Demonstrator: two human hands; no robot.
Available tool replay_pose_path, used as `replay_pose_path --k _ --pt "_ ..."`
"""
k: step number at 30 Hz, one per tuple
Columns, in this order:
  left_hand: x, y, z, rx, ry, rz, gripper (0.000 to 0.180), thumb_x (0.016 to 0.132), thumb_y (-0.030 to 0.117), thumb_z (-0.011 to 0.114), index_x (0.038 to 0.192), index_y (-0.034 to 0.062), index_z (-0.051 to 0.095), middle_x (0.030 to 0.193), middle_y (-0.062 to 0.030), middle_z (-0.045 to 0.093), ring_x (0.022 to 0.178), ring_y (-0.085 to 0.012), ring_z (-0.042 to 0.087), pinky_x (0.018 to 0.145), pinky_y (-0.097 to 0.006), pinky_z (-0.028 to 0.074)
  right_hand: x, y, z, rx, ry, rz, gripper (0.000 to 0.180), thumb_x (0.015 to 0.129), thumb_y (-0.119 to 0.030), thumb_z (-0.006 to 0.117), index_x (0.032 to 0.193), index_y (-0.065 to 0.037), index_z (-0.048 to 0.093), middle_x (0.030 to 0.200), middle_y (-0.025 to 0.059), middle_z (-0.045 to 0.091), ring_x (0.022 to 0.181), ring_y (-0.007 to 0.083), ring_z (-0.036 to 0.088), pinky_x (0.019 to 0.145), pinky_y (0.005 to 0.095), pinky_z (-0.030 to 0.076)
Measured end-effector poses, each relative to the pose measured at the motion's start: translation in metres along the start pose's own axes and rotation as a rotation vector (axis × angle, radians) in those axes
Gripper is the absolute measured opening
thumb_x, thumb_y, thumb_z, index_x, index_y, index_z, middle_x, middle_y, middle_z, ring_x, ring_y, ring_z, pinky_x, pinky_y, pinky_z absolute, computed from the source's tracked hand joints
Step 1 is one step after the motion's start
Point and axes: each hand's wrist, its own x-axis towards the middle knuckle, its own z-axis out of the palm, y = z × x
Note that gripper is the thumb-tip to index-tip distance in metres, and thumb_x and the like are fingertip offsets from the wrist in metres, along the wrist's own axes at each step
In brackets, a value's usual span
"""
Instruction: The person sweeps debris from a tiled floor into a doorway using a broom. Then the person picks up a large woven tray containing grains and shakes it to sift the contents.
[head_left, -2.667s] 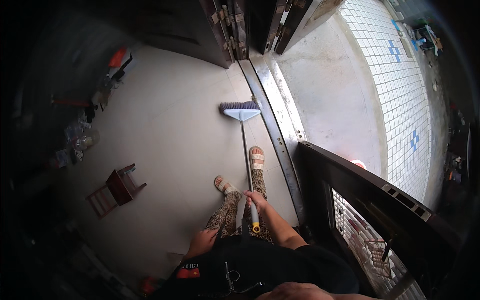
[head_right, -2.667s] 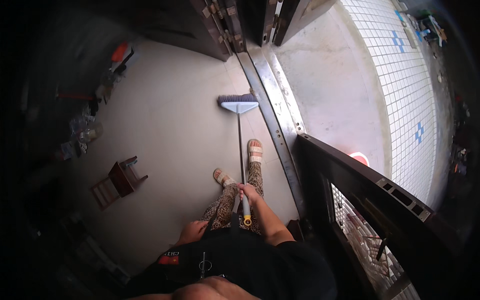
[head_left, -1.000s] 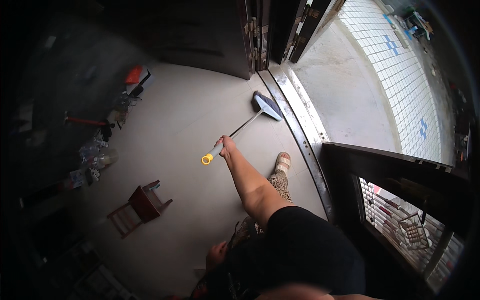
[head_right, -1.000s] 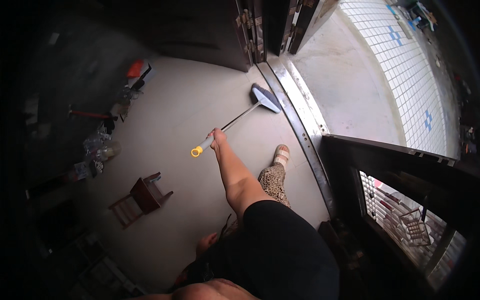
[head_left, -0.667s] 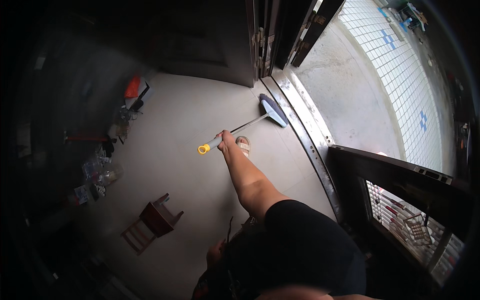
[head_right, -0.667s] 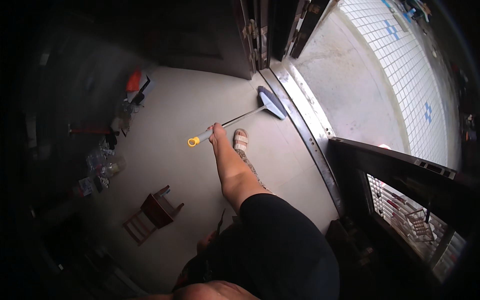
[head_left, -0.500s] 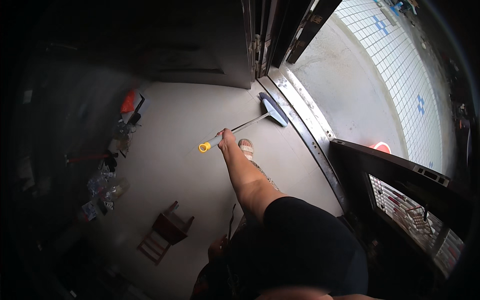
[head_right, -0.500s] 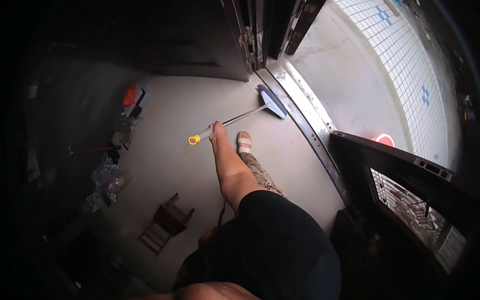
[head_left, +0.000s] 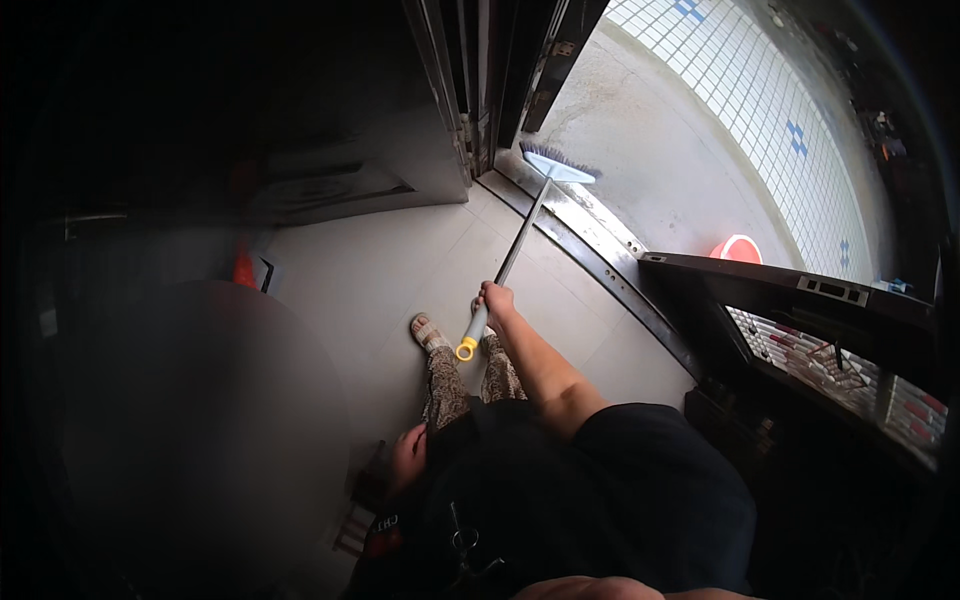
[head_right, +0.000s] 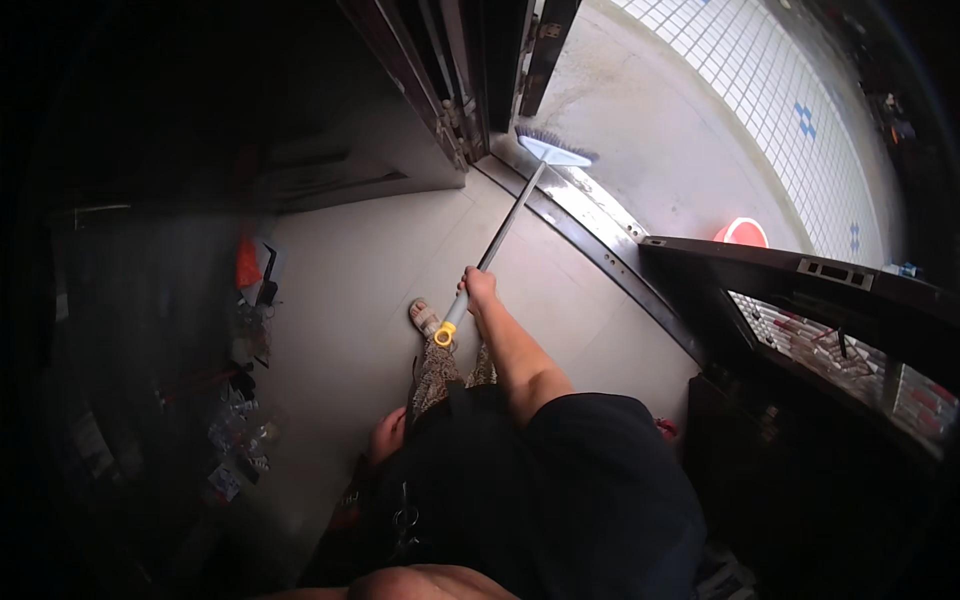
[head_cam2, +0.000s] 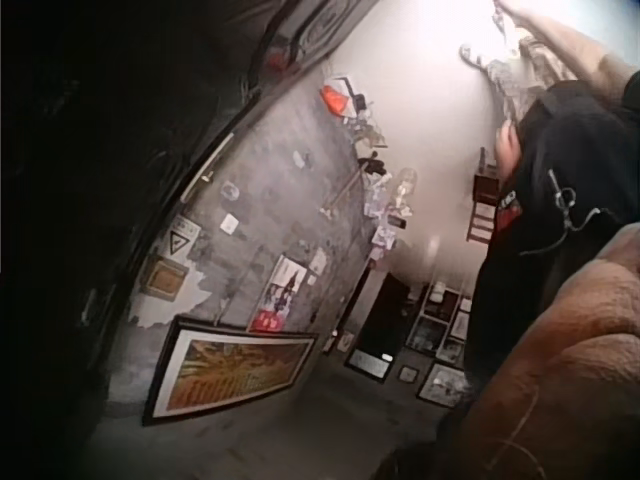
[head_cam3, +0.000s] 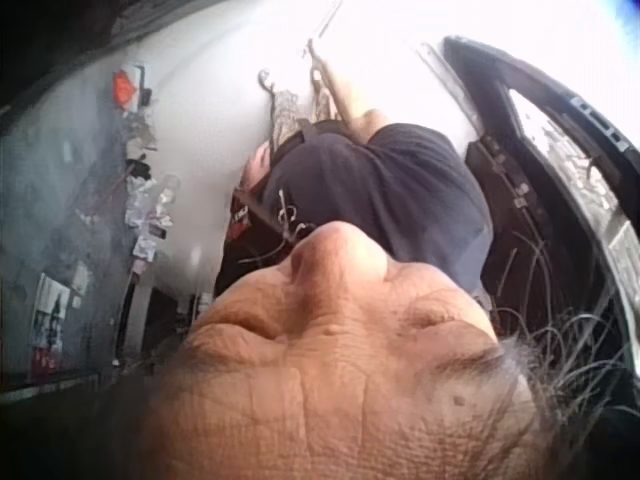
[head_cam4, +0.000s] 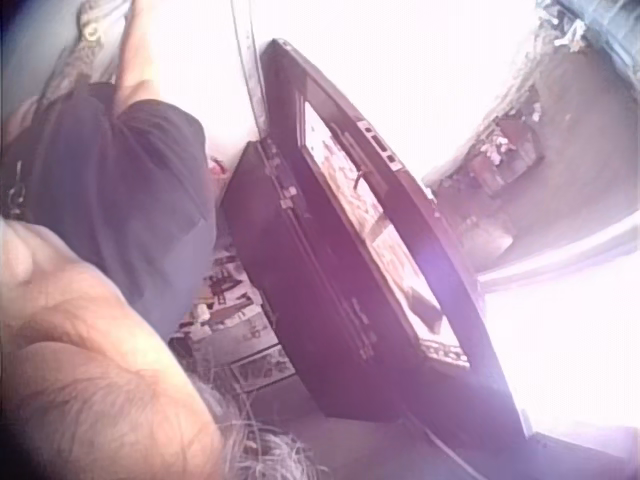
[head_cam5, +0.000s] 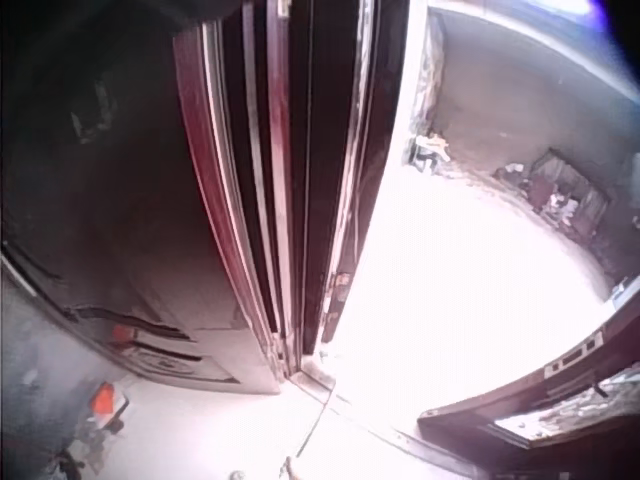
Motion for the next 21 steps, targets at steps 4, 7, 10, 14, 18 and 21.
replay_pose_path --k 4,7,10,14,18,21 --pt "0.026 0.017 -0.031 0.119 -0.077 0.057 0.023 0.091 0.014 0.056 0.11 0.005 0.063 0.101 -0.0164 0.065 0.093 -0.0321 0.062 0.08 -0.036 0.049 -0.06 -0.031 -0.07 -0.289 -0.049 0.038 0.008 0.09 -0.012 0.052 0.084 -0.007 0.051 0.055 -0.0008 0.043 0.042 0.0123 0.042 0.038 0.0302 0.039" --pt "0.045 0.017 -0.057 0.155 -0.2 0.058 0.027 0.091 0.023 0.056 0.11 0.006 0.063 0.101 -0.0159 0.064 0.095 -0.034 0.06 0.082 -0.039 0.048 -0.117 -0.03 -0.106 -0.281 -0.106 0.205 0.006 0.092 -0.013 0.051 0.088 -0.008 0.053 0.056 -0.0048 0.041 0.04 0.0068 0.038 0.037 0.0262 0.037" --pt "0.06 0.023 -0.08 0.325 -0.276 0.085 0.027 0.091 0.023 0.055 0.111 0.0068 0.064 0.1 -0.0156 0.064 0.095 -0.0336 0.06 0.083 -0.04 0.048 -0.141 0.029 -0.12 -0.236 -0.065 0.254 0.008 0.092 -0.013 0.049 0.089 -0.006 0.052 0.054 -0.0047 0.041 0.04 0.0068 0.038 0.037 0.0259 0.037" --pt "0.063 0.002 -0.098 0.413 -0.344 0.181 0.027 0.09 0.023 0.054 0.11 0.0078 0.064 0.1 -0.0154 0.064 0.095 -0.034 0.06 0.082 -0.041 0.048 -0.116 0.113 -0.106 -0.048 0.052 0.224 0.01 0.092 -0.011 0.047 0.085 -0.006 0.051 0.053 -0.0036 0.041 0.041 0.0091 0.04 0.039 0.0282 0.039" --pt "0.056 -0.03 -0.123 0.412 -0.357 0.193 0.026 0.09 0.023 0.054 0.11 0.0083 0.065 0.099 -0.0151 0.064 0.093 -0.0339 0.06 0.081 -0.04 0.048 -0.054 0.131 -0.102 0.23 0.074 0.238 0.014 0.091 -0.009 0.045 0.077 -0.009 0.046 0.051 -0.004 0.041 0.039 0.0078 0.038 0.037 0.0262 0.038" --pt "0.056 -0.048 -0.14 0.442 -0.335 0.189 0.026 0.091 0.023 0.054 0.109 0.0085 0.065 0.098 -0.0149 0.065 0.093 -0.0337 0.06 0.08 -0.04 0.049 -0.007 0.119 -0.08 0.234 0.023 0.295 0.018 0.092 -0.011 0.042 0.074 -0.01 0.045 0.05 -0.0048 0.039 0.038 0.0085 0.037 0.038 0.025 0.038"
